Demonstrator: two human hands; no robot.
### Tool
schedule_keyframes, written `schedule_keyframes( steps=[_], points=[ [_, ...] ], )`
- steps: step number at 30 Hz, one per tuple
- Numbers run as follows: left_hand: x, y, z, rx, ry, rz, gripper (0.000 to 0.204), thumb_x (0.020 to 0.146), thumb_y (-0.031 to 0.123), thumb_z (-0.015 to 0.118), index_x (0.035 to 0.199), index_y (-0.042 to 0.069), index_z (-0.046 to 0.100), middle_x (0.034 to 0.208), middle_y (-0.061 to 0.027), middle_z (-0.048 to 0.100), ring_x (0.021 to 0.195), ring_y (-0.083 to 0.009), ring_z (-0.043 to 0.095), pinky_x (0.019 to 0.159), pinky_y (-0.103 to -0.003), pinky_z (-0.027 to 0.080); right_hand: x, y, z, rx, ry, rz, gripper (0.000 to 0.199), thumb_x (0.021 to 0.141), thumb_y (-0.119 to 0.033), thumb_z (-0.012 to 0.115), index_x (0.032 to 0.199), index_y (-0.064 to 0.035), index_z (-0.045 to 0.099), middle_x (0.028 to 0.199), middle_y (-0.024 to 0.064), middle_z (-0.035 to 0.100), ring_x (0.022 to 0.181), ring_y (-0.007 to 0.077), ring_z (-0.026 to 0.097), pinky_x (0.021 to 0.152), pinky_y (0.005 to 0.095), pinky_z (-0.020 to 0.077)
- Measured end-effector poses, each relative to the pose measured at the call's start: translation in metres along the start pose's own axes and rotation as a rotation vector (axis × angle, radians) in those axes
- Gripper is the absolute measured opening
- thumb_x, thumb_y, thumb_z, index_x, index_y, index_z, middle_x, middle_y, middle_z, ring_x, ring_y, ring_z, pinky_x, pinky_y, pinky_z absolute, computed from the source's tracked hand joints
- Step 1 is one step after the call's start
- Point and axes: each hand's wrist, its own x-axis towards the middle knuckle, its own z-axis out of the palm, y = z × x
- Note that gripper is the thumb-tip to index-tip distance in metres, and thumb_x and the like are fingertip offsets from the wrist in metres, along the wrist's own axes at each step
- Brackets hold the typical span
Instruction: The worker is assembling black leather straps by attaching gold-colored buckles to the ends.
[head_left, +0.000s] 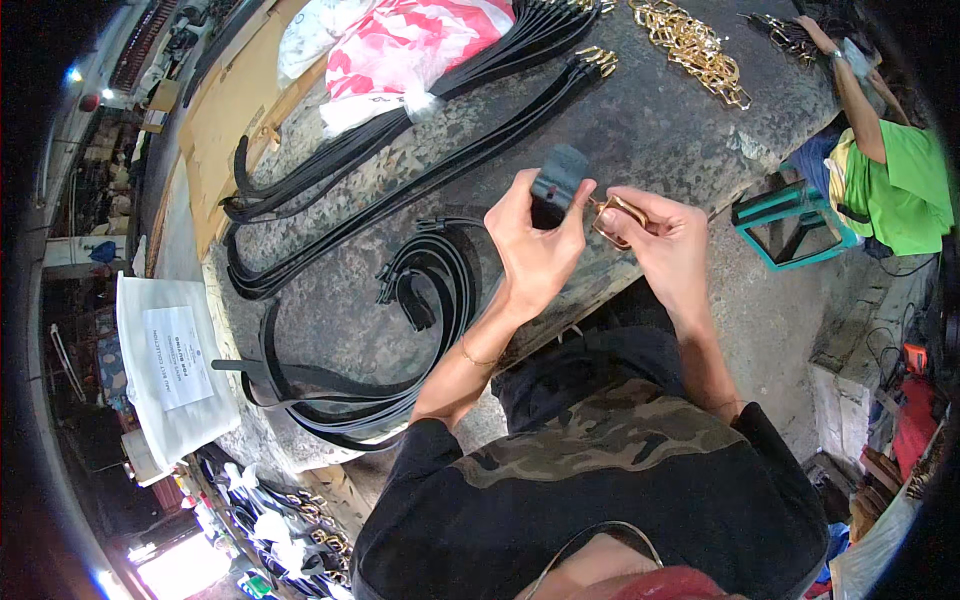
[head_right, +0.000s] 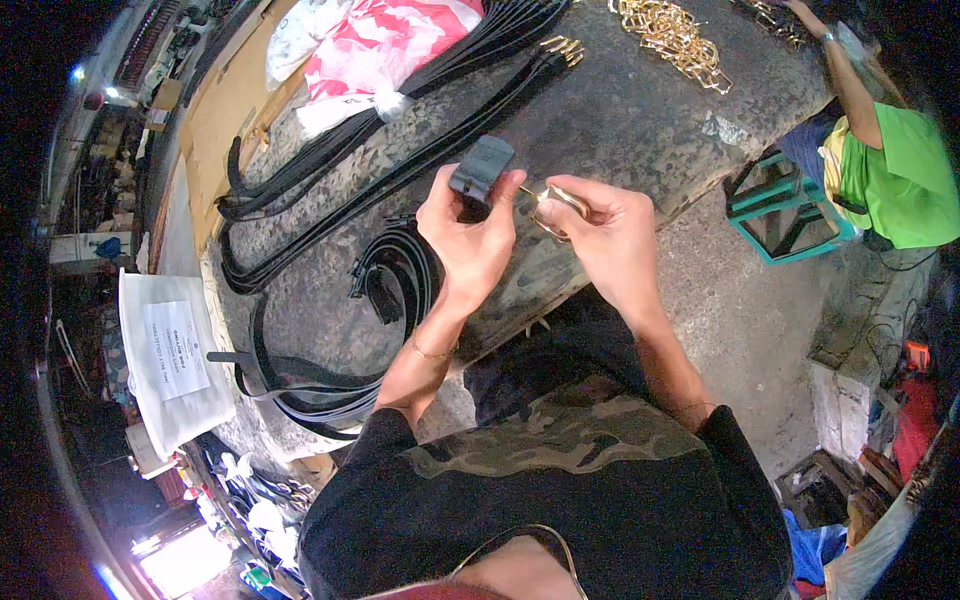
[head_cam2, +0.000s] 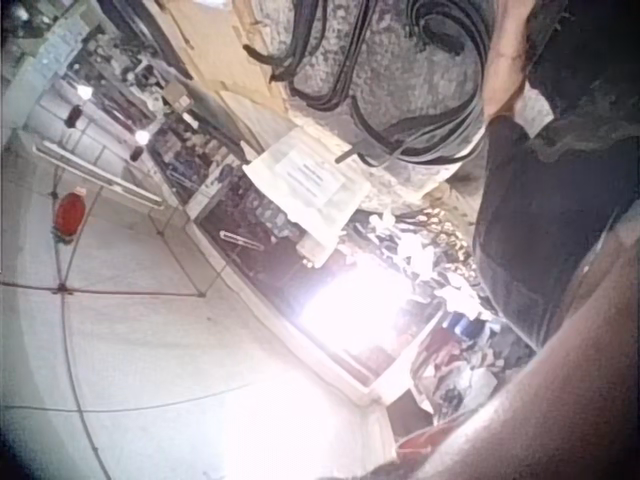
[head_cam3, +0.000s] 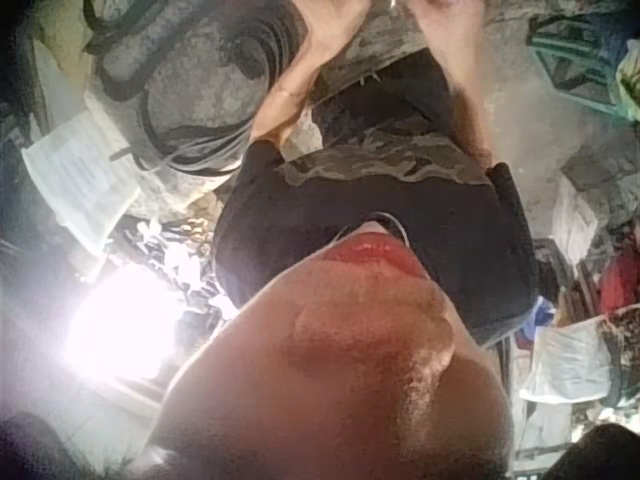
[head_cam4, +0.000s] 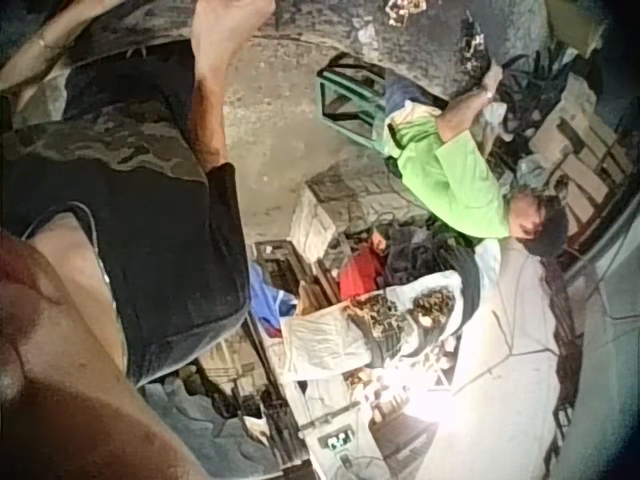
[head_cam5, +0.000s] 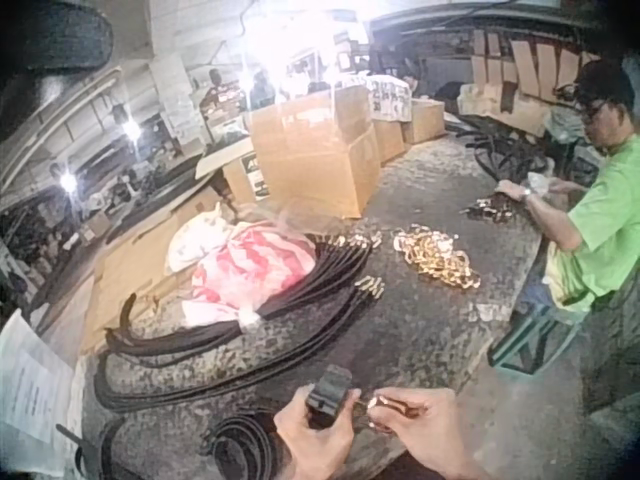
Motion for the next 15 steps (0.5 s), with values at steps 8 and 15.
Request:
schedule_keyframes(
  steps=[8, 15],
  points=[
    [0.01, 0.01, -0.007, -0.121, -0.291, -0.127, 0.037, 0.084, 0.014, 0.071, 0.113, 0.0, 0.053, 0.101, -0.0107, 0.065, 0.09, -0.0161, 0.061, 0.079, -0.03, 0.049, 0.034, 0.012, -0.025, -0.047, -0.127, 0.044, 0.019, 0.084, -0.003, 0.07, 0.101, 0.0048, 0.069, 0.079, 0.003, 0.069, 0.069, 0.0067, 0.061, 0.06, 0.0215, 0.0482],
    [0.014, 0.007, -0.01, -0.122, -0.521, 0.181, 0.042, 0.083, 0.033, 0.065, 0.112, 0.003, 0.057, 0.127, -0.0182, 0.049, 0.111, -0.034, 0.052, 0.094, -0.042, 0.042, 0.043, 0.01, -0.023, 0.057, -0.4, -0.032, 0.015, 0.077, 0.001, 0.073, 0.092, 0.0018, 0.069, 0.081, 0.0018, 0.068, 0.068, 0.0069, 0.06, 0.06, 0.0221, 0.0476]
  ],
)
